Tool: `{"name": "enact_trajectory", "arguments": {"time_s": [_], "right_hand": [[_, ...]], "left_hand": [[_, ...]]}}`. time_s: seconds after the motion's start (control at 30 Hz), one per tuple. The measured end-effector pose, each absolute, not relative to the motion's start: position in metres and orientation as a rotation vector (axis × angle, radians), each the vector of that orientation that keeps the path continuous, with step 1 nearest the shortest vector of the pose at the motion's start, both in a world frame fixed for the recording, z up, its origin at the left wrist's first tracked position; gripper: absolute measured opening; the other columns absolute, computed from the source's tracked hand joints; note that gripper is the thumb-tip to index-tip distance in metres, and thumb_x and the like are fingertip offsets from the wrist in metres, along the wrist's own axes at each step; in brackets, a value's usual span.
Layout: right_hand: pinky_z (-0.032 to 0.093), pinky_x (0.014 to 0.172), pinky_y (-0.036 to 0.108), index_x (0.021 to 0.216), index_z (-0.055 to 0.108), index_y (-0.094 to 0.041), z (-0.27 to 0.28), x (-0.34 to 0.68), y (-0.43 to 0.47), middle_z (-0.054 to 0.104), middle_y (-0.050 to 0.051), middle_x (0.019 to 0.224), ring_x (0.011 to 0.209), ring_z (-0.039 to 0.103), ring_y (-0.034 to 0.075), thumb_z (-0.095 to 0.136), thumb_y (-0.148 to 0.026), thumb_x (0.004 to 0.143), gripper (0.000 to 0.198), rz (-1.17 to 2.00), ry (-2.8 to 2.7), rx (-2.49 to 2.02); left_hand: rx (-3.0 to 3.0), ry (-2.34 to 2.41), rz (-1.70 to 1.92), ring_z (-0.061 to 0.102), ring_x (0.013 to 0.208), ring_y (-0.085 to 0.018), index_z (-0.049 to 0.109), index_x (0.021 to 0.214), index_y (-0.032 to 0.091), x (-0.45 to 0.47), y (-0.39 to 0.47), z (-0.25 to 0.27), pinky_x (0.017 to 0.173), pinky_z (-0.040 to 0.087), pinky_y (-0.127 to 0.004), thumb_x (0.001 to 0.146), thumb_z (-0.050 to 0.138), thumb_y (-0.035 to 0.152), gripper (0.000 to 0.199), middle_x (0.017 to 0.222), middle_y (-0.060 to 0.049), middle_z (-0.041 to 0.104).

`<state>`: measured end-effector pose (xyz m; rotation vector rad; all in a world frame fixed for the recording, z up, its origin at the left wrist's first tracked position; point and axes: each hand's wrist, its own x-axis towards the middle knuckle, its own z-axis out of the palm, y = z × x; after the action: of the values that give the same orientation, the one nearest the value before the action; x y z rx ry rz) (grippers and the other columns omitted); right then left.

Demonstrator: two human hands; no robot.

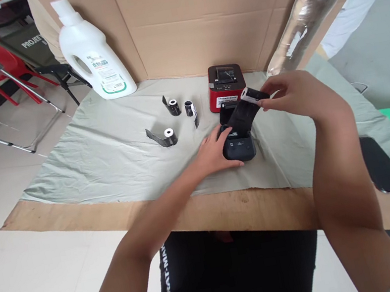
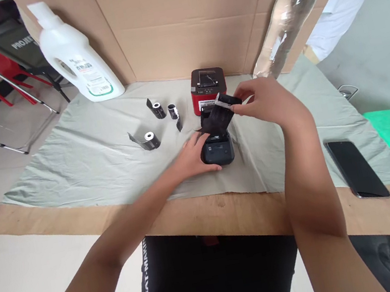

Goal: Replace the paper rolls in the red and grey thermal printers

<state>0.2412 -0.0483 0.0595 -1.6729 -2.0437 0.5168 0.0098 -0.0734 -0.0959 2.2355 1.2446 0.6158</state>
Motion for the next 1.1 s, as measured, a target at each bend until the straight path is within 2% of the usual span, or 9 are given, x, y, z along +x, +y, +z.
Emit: {"name": "enact_trajectory", "arguments": {"time_s": [0.1,0.2,0.33,0.53,0.67,0.77,0.87,0.97,1.1], "right_hand": [[0.049,0.076,0.039,0.089,0.072,-0.022,0.064,0.241,-0.054,0.077,0.008,0.095,0.086,0.072,0.026,0.079,-0.041,0.086,0.021,0.533,-1.944,-1.632],[0.053,0.081,0.043,0.089,0.070,-0.021,0.059,0.239,-0.054,0.074,0.010,0.088,0.087,0.074,0.029,0.079,-0.049,0.087,0.030,0.550,-1.884,-1.574],[0.056,0.078,0.043,0.090,0.068,-0.020,0.054,0.237,-0.050,0.073,0.011,0.094,0.083,0.075,0.026,0.078,-0.041,0.088,0.024,0.588,-1.826,-1.436],[0.057,0.067,0.040,0.087,0.063,-0.020,0.051,0.232,-0.044,0.073,0.008,0.087,0.069,0.073,0.021,0.083,-0.030,0.083,0.022,0.774,-1.708,-1.250],[0.057,0.060,0.038,0.085,0.063,-0.023,0.040,0.230,-0.036,0.069,0.001,0.077,0.063,0.068,0.020,0.089,-0.036,0.075,0.030,0.810,-1.717,-1.170],[0.054,0.059,0.036,0.088,0.064,-0.025,0.031,0.224,-0.033,0.068,0.000,0.080,0.063,0.063,0.017,0.088,-0.035,0.075,0.029,0.771,-1.754,-1.125],[0.052,0.063,0.035,0.091,0.064,-0.024,0.028,0.209,-0.038,0.067,0.001,0.085,0.068,0.060,0.017,0.085,-0.032,0.077,0.026,0.676,-1.848,-1.069],[0.051,0.071,0.036,0.096,0.066,-0.024,0.027,0.189,-0.051,0.066,0.001,0.088,0.074,0.061,0.019,0.079,-0.030,0.082,0.020,0.621,-2.015,-0.974],[0.050,0.085,0.039,0.103,0.066,-0.025,0.024,0.167,-0.066,0.068,0.003,0.096,0.091,0.062,0.023,0.073,-0.028,0.086,0.018,0.546,-2.174,-0.864]], "left_hand": [[2.303,1.211,0.605,0.039,0.152,-0.043,0.040,0.157,0.022,0.007,-0.070,-0.096,0.126,0.036,-0.060,0.063,0.092,0.064,0.115,0.169,-0.020,0.027],[2.309,1.264,0.559,0.054,0.136,-0.043,0.054,0.143,0.022,0.007,-0.070,-0.095,0.116,0.047,-0.059,0.063,0.092,0.062,0.097,0.152,-0.020,0.047],[2.369,1.259,0.590,0.063,0.120,-0.038,0.060,0.132,0.023,0.006,-0.073,-0.095,0.107,0.052,-0.056,0.067,0.089,0.060,0.080,0.137,-0.017,0.056],[2.436,1.184,0.625,0.047,0.147,-0.042,0.060,0.131,0.022,0.006,-0.075,-0.097,0.117,0.045,-0.060,0.069,0.088,0.064,0.080,0.164,-0.023,0.038],[2.524,1.145,0.599,0.049,0.148,-0.040,0.059,0.141,0.028,-0.003,-0.082,-0.088,0.113,0.048,-0.057,0.074,0.085,0.065,0.081,0.164,-0.019,0.043],[2.635,1.106,0.851,0.074,0.109,-0.027,0.066,0.135,0.030,-0.019,-0.088,-0.077,0.095,0.056,-0.041,0.089,0.072,0.058,0.054,0.126,-0.010,0.075],[2.519,1.230,1.448,0.064,0.062,-0.013,0.076,0.100,0.023,-0.035,-0.089,-0.066,0.069,0.052,-0.028,0.101,0.059,0.043,0.026,0.071,0.000,0.070],[2.375,1.325,1.753,0.069,0.083,-0.016,0.075,0.107,0.020,-0.046,-0.084,-0.056,0.077,0.055,-0.031,0.102,0.058,0.046,0.031,0.096,-0.007,0.075],[2.523,1.295,1.639,0.067,0.116,-0.024,0.069,0.130,0.022,-0.051,-0.076,-0.051,0.099,0.052,-0.039,0.102,0.057,0.052,0.043,0.132,-0.012,0.072]]}}
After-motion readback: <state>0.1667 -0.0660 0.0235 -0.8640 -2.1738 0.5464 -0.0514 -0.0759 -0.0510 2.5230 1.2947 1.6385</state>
